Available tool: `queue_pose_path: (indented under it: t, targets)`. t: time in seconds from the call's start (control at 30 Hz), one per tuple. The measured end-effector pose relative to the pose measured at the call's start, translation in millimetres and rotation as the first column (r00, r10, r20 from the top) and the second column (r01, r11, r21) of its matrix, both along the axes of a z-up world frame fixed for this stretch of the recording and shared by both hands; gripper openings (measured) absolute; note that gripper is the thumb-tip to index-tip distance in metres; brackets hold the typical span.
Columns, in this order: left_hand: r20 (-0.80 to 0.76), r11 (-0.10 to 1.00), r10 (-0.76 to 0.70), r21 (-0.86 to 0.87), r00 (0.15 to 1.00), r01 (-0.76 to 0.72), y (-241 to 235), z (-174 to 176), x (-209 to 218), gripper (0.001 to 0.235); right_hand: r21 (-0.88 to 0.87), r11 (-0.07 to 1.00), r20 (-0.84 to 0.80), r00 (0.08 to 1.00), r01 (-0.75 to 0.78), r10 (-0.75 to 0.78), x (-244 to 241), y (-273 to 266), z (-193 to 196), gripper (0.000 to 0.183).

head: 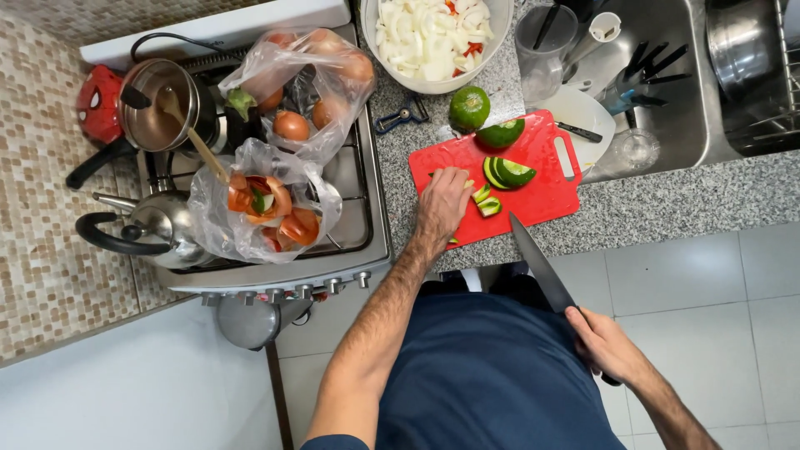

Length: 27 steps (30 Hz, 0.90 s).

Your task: Chopping green peppers on a red cutting board in a kitchen setting.

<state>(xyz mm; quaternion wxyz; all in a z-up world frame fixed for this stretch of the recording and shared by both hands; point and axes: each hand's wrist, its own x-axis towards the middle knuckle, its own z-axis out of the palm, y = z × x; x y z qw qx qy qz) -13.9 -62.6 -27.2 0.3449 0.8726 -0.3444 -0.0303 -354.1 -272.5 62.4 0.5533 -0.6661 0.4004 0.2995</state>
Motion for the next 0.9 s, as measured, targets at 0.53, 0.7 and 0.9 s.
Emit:
queue_pose_path:
  t: [0.53, 0.7, 0.9]
  targets:
    - [0.008, 0.982, -0.168, 0.091, 0.986, 0.167, -0.1, -34.4, -17.8, 0.075, 0.237, 0.969, 0.244, 0.97, -0.065, 0.005, 44.9, 12.1, -97.7, 0.057]
    - [0.215, 0.957, -0.252, 0.202, 0.944, 0.209, -5.4, -50.6, -6.5, 0.075, 0.27, 0.962, 0.261, 0.965, -0.046, -0.027, 50.5, 9.3, -101.0, 0.054]
    - [0.394, 0.935, -0.316, 0.283, 0.863, 0.213, -14.3, -56.0, 11.2, 0.062, 0.191, 0.98, 0.244, 0.97, -0.056, 0.008, 43.9, -1.5, -76.9, 0.052]
